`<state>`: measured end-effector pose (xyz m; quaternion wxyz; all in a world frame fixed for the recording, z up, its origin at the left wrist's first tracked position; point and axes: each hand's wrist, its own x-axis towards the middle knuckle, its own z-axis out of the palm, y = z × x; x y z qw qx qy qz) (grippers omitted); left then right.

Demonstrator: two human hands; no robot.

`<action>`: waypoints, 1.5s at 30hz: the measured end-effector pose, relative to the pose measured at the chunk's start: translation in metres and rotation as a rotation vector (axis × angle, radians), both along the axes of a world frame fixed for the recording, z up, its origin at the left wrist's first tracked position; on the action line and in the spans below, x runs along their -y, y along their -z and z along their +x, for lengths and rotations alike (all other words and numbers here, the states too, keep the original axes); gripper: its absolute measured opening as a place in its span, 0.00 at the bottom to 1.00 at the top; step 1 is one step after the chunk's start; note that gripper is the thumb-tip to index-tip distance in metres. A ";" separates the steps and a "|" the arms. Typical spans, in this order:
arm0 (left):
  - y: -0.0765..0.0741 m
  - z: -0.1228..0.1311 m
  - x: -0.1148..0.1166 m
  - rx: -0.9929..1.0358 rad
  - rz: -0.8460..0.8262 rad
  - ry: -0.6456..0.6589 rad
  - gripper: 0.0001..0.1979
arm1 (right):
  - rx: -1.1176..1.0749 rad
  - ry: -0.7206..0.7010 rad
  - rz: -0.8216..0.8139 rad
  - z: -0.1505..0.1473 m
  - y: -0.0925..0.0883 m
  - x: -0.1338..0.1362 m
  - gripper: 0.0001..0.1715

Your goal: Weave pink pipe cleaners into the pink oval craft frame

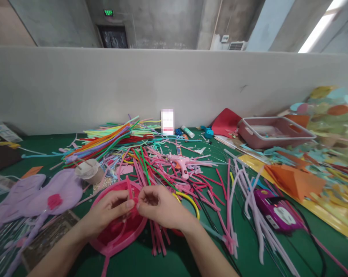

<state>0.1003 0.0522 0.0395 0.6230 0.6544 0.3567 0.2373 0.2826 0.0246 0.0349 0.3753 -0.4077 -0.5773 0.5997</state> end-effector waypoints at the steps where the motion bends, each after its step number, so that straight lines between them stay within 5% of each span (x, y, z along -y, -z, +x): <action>1: -0.001 0.000 0.000 -0.015 0.023 0.014 0.21 | 0.015 -0.004 0.004 0.001 -0.001 0.000 0.14; 10: 0.008 -0.001 -0.003 0.077 -0.043 -0.197 0.24 | -0.072 0.057 -0.038 0.003 0.002 -0.003 0.19; 22: 0.004 0.006 0.003 0.041 0.208 -0.416 0.15 | -0.287 0.250 -0.024 -0.024 0.015 -0.001 0.18; 36: 0.004 0.011 0.005 0.044 0.204 -0.324 0.10 | -0.201 0.394 0.063 -0.027 0.013 -0.003 0.09; 45: 0.002 -0.003 -0.001 0.084 0.054 -0.109 0.10 | -0.156 0.230 -0.031 -0.015 0.009 -0.002 0.03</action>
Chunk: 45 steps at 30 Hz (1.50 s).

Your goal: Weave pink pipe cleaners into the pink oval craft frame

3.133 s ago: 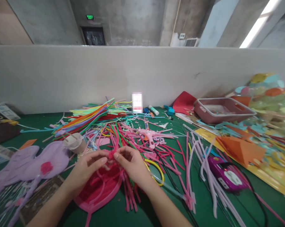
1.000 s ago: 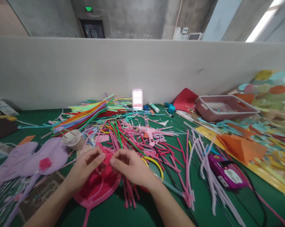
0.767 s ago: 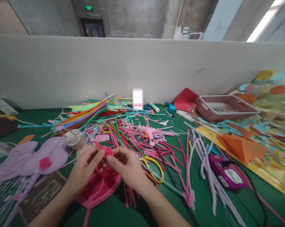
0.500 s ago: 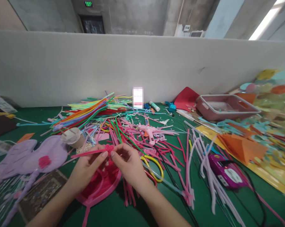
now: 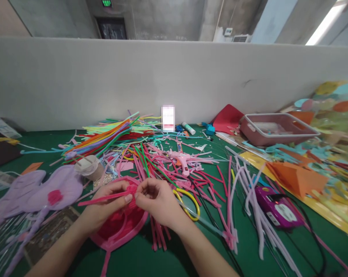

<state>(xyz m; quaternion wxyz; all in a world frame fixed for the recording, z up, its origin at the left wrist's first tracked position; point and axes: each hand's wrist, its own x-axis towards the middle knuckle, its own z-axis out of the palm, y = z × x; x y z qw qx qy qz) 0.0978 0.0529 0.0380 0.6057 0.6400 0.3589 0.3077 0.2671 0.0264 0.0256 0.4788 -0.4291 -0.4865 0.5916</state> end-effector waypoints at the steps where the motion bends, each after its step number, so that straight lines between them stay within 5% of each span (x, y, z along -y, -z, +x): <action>1: -0.001 -0.002 -0.001 -0.001 -0.013 0.029 0.10 | -0.001 -0.021 -0.016 0.001 -0.001 0.000 0.03; 12: -0.011 -0.015 -0.010 -0.102 0.037 0.254 0.11 | -0.044 -0.164 -0.141 0.001 -0.001 0.003 0.02; 20: -0.002 -0.008 -0.007 -0.070 0.051 0.066 0.14 | 0.170 0.029 0.114 0.000 -0.002 0.002 0.01; 24: 0.003 -0.001 -0.004 -0.082 0.010 -0.057 0.15 | 0.204 0.028 0.147 -0.001 0.000 0.001 0.05; 30: 0.009 0.000 -0.004 -0.042 -0.034 -0.079 0.18 | 0.146 0.037 0.173 -0.003 0.005 0.001 0.11; 34: 0.007 0.003 -0.001 -0.089 0.106 -0.106 0.16 | 0.065 0.031 0.136 -0.003 0.002 0.002 0.15; 40: -0.002 -0.001 0.002 -0.177 0.529 -0.036 0.11 | -0.011 -0.050 0.060 0.002 -0.006 0.005 0.18; 45: -0.003 -0.004 -0.001 -0.145 0.551 0.025 0.08 | 0.041 -0.110 0.065 0.009 -0.010 0.007 0.15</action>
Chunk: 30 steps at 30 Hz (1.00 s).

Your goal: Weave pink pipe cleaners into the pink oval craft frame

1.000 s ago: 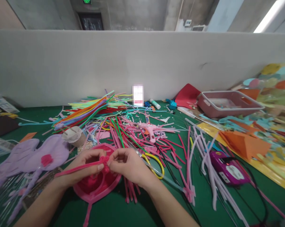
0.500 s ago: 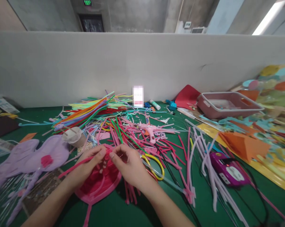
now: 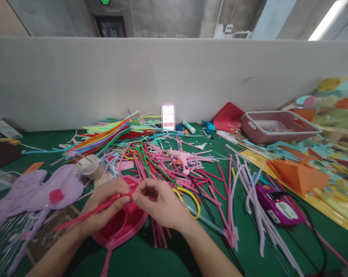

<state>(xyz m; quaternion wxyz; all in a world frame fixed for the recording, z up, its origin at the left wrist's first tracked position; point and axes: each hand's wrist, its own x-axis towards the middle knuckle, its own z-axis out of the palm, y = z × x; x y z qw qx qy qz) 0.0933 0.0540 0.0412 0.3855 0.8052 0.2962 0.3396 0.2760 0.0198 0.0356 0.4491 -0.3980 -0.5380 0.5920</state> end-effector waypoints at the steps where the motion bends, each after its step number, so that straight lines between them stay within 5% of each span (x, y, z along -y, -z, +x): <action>1: 0.001 0.001 0.000 0.030 -0.042 -0.025 0.09 | 0.007 0.012 0.017 0.001 0.000 0.000 0.15; 10: 0.007 0.005 -0.003 0.167 -0.436 -0.165 0.15 | 0.097 0.179 0.197 -0.003 0.007 -0.004 0.08; 15: 0.013 0.002 -0.003 0.360 -0.842 -0.035 0.27 | 0.381 0.338 0.776 0.001 0.014 -0.003 0.11; 18: 0.010 0.002 0.001 0.390 -0.954 -0.077 0.22 | 0.495 0.327 0.995 0.001 0.018 -0.002 0.17; 22: 0.001 0.005 0.006 0.302 -0.655 -0.186 0.17 | 0.370 0.362 0.676 -0.006 0.016 0.000 0.06; 26: -0.005 0.006 0.006 0.135 -0.305 -0.265 0.15 | 0.091 0.230 0.191 -0.012 0.012 -0.001 0.14; 30: -0.002 0.007 0.009 0.085 -0.114 -0.307 0.14 | -0.037 0.171 0.078 -0.019 0.014 -0.001 0.16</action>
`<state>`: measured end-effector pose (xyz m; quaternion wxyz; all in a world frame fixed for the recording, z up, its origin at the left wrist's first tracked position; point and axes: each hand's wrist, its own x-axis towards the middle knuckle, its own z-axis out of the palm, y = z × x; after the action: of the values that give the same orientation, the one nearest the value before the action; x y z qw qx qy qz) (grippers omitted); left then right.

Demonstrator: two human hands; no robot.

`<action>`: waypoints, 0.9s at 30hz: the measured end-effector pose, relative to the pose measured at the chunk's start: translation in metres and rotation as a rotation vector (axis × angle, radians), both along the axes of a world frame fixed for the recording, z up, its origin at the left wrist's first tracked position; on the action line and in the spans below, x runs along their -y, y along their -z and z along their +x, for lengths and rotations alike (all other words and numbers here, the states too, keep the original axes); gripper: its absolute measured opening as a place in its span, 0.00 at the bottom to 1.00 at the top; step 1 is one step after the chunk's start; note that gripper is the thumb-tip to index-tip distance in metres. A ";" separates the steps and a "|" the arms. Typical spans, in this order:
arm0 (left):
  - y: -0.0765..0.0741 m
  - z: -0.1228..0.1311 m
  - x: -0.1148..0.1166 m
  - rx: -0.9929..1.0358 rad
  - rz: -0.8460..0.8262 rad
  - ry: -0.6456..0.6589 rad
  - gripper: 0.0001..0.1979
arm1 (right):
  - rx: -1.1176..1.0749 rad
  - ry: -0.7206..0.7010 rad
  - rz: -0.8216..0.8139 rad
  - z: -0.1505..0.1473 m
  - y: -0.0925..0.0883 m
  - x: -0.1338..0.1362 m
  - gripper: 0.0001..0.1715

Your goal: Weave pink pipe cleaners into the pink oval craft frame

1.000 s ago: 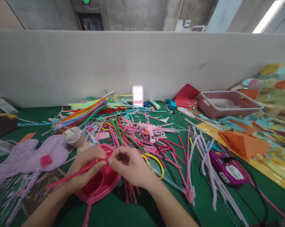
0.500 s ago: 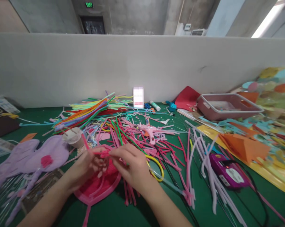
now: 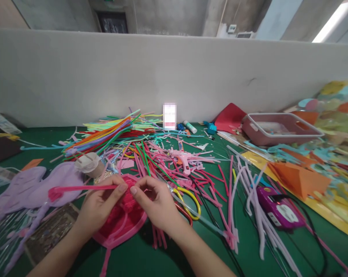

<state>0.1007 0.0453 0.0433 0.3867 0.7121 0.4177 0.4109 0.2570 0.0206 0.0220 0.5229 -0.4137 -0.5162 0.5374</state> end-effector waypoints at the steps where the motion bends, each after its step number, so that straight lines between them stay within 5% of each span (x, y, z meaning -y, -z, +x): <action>1: 0.002 0.001 0.001 0.013 0.015 -0.018 0.13 | -0.007 0.017 0.002 -0.003 0.001 0.001 0.16; 10: 0.012 0.021 0.014 0.174 -0.039 -0.236 0.14 | -0.073 0.268 0.029 -0.025 0.008 0.010 0.16; 16: 0.016 0.014 0.000 0.227 -0.245 -0.140 0.16 | -0.034 0.153 -0.018 -0.003 0.006 -0.004 0.21; 21: 0.014 0.011 -0.003 0.201 -0.272 -0.060 0.19 | -0.039 0.122 0.001 0.000 0.005 -0.008 0.15; 27: 0.021 0.008 -0.003 0.312 -0.343 -0.092 0.25 | -0.114 0.202 -0.051 0.003 0.005 -0.007 0.15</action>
<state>0.1090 0.0484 0.0220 0.5427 0.5443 0.4485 0.4561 0.2598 0.0272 0.0175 0.5924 -0.4453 -0.4276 0.5177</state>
